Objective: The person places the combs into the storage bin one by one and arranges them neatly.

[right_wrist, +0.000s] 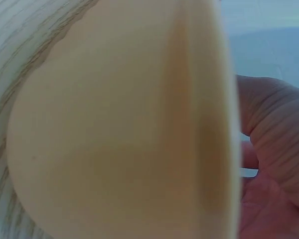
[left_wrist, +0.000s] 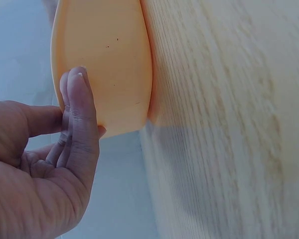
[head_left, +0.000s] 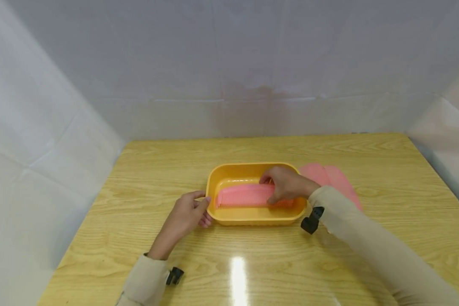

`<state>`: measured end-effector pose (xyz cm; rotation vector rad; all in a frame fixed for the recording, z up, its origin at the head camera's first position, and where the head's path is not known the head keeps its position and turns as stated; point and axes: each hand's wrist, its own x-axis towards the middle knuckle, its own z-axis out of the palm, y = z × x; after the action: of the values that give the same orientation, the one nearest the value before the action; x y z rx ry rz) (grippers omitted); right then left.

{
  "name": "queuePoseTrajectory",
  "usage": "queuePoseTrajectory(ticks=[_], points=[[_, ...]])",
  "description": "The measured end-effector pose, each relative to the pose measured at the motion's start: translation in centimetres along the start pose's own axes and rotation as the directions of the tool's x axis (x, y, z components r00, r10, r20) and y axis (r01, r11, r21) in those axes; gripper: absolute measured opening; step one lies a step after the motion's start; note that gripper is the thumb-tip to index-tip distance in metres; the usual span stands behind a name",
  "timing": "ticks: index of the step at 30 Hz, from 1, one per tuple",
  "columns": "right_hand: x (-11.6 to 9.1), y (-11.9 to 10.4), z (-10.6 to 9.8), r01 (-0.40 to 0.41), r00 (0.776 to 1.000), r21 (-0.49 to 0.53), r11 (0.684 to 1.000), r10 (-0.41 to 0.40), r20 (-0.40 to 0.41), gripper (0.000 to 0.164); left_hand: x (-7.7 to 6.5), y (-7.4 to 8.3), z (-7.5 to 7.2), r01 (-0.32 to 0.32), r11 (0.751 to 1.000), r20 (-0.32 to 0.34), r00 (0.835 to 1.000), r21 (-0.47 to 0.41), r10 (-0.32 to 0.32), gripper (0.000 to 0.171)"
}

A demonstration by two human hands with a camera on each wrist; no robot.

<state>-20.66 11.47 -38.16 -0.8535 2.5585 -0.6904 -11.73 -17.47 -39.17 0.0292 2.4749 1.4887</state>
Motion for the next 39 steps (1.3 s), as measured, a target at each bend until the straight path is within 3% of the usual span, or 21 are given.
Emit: queuePoseTrajectory(ticks=[10,17,26,39], points=[[-0.3,-0.2,0.1,-0.040,0.999,0.017,0.999,0.039,0.012,0.062,0.0,0.1,0.0,0.002,1.000,-0.003,1.000,-0.001,-0.002,0.040],[-1.0,-0.1,-0.4,-0.008,0.999,0.002,1.000,0.008,-0.034,0.065,0.0,0.1,0.1,0.012,1.000,-0.005,1.000,-0.001,-0.012,0.041],[-3.8,0.2,-2.5,-0.066,0.986,0.084,0.994,0.078,-0.145,0.063,-0.1,0.1,0.0,0.012,1.000,0.003,1.000,-0.007,-0.012,0.040],[-9.4,2.8,-4.5,-0.187,0.943,0.147,0.971,0.219,-0.249,0.071,0.0,0.2,0.1,0.027,1.000,-0.002,1.000,-0.005,-0.027,0.041]])
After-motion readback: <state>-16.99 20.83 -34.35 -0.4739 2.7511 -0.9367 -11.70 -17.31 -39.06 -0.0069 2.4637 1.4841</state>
